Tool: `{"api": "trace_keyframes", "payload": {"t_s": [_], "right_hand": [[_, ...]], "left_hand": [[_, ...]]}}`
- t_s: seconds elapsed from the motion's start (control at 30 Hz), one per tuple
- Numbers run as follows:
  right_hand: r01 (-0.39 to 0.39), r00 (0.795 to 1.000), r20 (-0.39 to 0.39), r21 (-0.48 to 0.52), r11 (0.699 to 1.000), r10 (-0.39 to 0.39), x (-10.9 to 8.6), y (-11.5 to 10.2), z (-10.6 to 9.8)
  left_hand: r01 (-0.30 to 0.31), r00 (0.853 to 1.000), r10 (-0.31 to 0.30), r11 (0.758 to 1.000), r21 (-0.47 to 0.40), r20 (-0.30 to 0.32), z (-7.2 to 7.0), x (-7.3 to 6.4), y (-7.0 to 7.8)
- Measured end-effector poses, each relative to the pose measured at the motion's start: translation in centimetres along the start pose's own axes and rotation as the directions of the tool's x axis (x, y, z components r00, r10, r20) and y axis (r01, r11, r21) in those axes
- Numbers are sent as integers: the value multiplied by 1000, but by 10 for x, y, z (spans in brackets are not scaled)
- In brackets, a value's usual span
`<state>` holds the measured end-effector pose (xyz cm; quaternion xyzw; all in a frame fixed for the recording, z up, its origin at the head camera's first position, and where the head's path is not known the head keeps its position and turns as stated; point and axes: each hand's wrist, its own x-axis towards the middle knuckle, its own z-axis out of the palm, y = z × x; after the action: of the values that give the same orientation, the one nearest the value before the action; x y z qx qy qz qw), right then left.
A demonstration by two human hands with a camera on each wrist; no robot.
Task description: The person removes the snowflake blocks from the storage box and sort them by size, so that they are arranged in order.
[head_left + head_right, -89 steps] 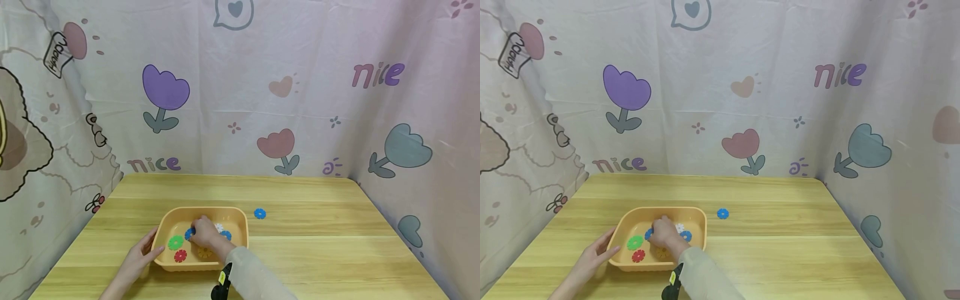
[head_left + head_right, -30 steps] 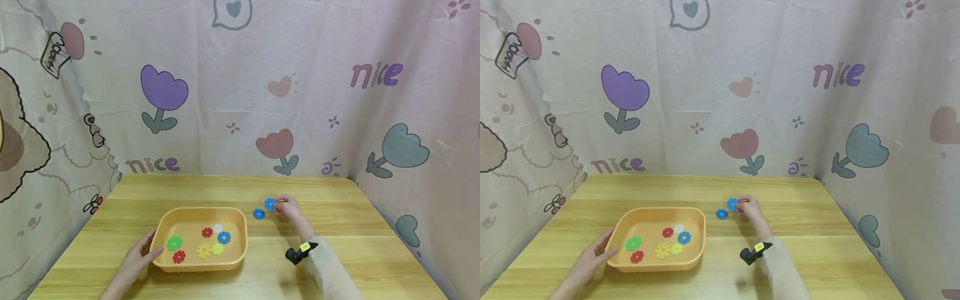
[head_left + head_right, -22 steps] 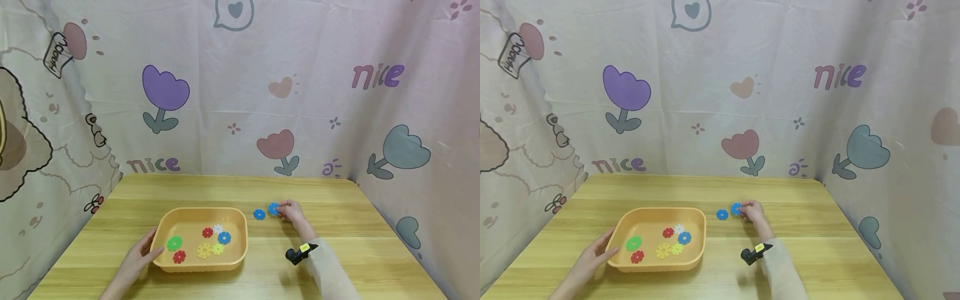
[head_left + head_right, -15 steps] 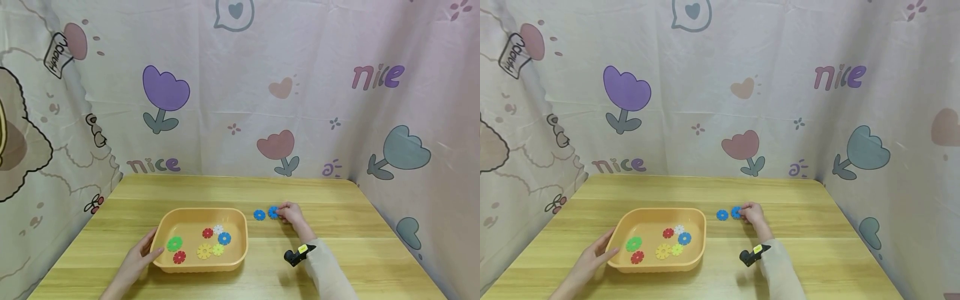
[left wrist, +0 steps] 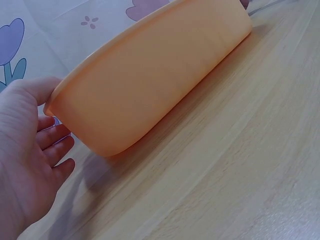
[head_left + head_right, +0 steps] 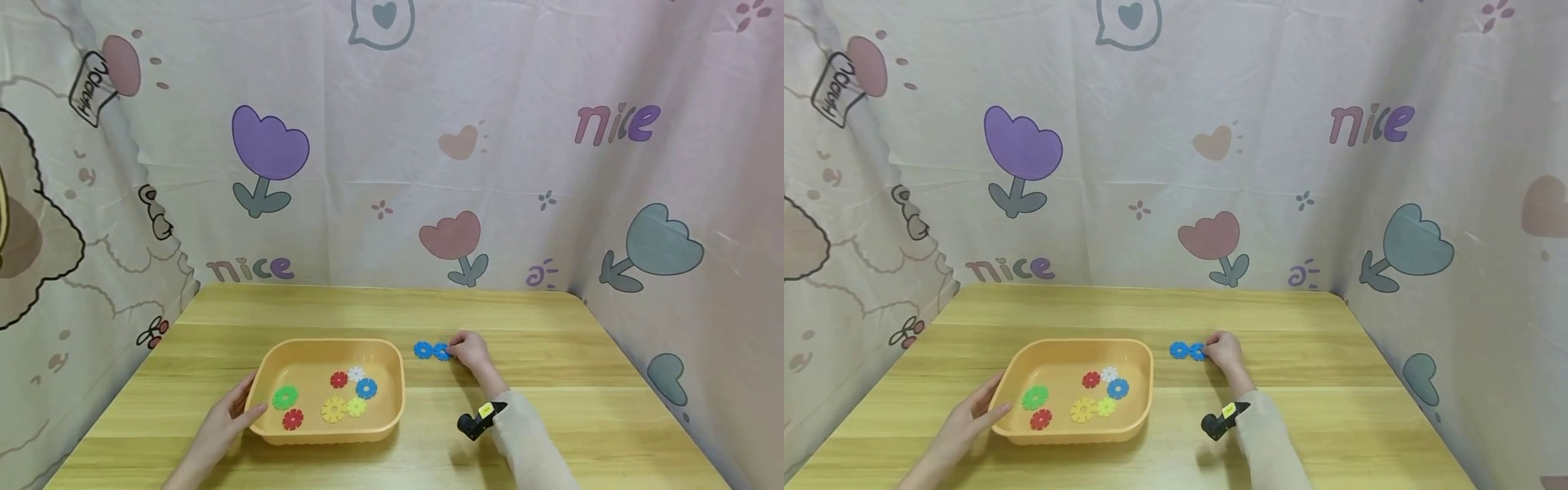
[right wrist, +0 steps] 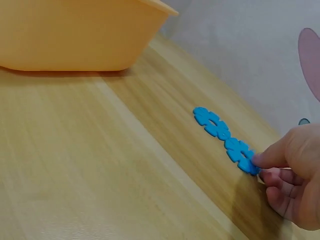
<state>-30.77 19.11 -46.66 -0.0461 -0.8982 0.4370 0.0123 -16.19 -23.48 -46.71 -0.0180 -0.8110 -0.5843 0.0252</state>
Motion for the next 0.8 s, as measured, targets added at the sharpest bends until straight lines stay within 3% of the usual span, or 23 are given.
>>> {"api": "trace_keyframes", "payload": {"t_s": [0.4, 0.8], "right_hand": [[-34, 999, 28, 98, 995, 31, -4, -5, -6], [54, 994, 86, 182, 982, -71, -16, -52, -15]], "left_hand": [[22, 1000, -22, 1000, 5, 6, -1, -1, 2], [18, 1000, -18, 1000, 13, 12, -2, -3, 3]]}}
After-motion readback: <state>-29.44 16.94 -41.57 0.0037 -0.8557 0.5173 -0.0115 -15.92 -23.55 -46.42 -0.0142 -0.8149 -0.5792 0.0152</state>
